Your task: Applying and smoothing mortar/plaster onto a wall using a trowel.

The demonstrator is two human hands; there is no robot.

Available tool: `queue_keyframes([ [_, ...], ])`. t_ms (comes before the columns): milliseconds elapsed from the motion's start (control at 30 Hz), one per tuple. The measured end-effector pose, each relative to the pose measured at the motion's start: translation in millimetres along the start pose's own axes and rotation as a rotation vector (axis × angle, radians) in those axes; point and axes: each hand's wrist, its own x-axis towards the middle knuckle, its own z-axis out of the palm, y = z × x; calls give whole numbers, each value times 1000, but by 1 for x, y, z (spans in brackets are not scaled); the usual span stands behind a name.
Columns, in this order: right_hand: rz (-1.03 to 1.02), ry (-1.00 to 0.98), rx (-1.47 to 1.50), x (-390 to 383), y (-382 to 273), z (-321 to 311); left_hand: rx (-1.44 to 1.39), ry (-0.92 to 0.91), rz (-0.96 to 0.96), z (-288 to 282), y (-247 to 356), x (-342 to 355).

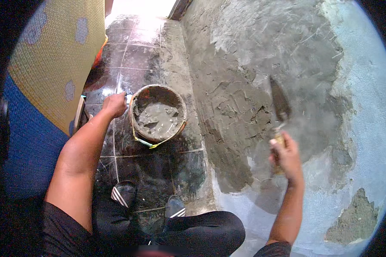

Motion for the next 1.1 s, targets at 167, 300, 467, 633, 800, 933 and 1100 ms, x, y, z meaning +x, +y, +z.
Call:
queue_keyframes([
  [167, 154, -246, -34, 11, 79, 71, 46, 5, 24, 1, 0, 1],
  [300, 25, -230, -286, 29, 124, 102, 28, -22, 1, -2, -2, -2],
  [467, -545, -247, -631, 28, 72, 156, 90, -83, 1, 1, -14, -13],
  [633, -709, -461, -1140, 60, 28, 232, 181, -79, 11, 15, -25, -13],
  [800, -929, -301, -1190, 111, 61, 286, 172, -138, 14, 17, -23, -12],
  [933, -1083, -174, -1033, 111, 76, 314, 168, -162, 13, 21, -38, -19],
  [1100, -979, -255, -884, 96, 79, 320, 188, -242, -71, 14, -45, -21],
])
